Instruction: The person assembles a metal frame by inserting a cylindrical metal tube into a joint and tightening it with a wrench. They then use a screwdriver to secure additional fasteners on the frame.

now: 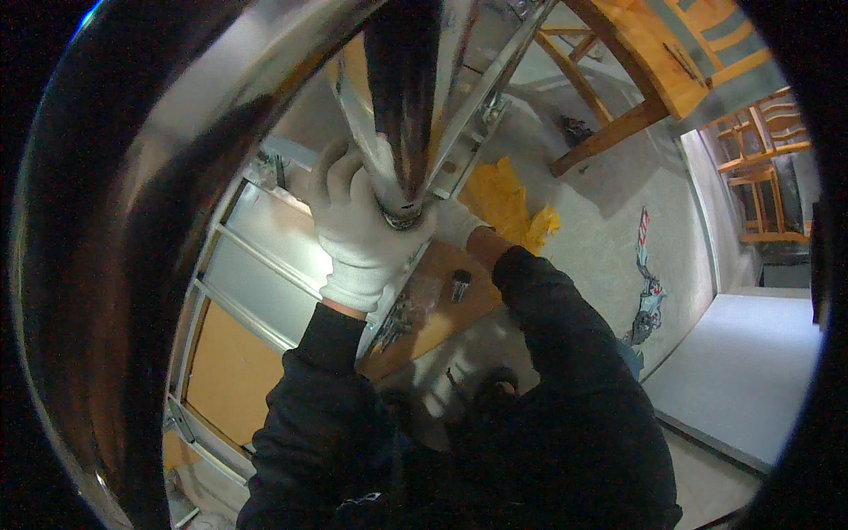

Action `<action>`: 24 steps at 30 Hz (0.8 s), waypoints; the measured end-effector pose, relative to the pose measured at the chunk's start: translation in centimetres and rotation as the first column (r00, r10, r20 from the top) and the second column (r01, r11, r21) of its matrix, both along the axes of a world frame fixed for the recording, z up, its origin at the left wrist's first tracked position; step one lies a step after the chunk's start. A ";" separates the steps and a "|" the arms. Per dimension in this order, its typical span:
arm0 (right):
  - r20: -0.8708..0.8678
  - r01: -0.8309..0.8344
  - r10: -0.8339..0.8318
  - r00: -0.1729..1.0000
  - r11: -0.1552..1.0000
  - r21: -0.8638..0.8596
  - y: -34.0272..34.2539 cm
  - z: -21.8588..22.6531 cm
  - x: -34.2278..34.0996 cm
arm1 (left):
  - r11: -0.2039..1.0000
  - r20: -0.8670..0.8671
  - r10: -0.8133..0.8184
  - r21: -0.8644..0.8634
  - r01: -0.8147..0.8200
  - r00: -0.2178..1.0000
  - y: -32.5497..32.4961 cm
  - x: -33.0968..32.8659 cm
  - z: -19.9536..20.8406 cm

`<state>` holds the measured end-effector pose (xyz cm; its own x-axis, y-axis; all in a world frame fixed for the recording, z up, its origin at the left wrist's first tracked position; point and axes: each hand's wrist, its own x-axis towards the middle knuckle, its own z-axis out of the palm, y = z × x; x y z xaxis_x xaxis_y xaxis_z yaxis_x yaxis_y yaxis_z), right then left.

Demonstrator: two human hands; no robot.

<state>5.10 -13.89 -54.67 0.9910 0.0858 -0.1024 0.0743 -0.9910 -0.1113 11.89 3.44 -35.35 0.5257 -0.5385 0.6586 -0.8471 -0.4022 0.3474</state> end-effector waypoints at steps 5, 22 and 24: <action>0.033 0.029 -0.030 0.999 0.999 0.041 0.5 -1.7 0.7 | 1.000 -0.011 -0.005 -0.002 0.005 1.000 -0.1 -0.1 0.3; -0.378 0.916 -0.903 0.206 0.042 0.400 6.7 0.6 1.0 | 0.990 -0.019 -0.047 -0.130 0.044 0.999 -1.2 -0.2 -0.3; -0.423 0.882 -0.889 0.176 -0.048 0.468 7.9 0.2 1.8 | 0.988 -0.010 -0.042 -0.148 0.040 0.999 -0.5 0.3 -0.2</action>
<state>6.89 -5.95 -54.46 0.2944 -0.8387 -0.4581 -0.8126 0.0326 -0.5819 12.23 2.96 -35.59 0.5143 -0.4568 0.7258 -0.8568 -0.3110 0.4114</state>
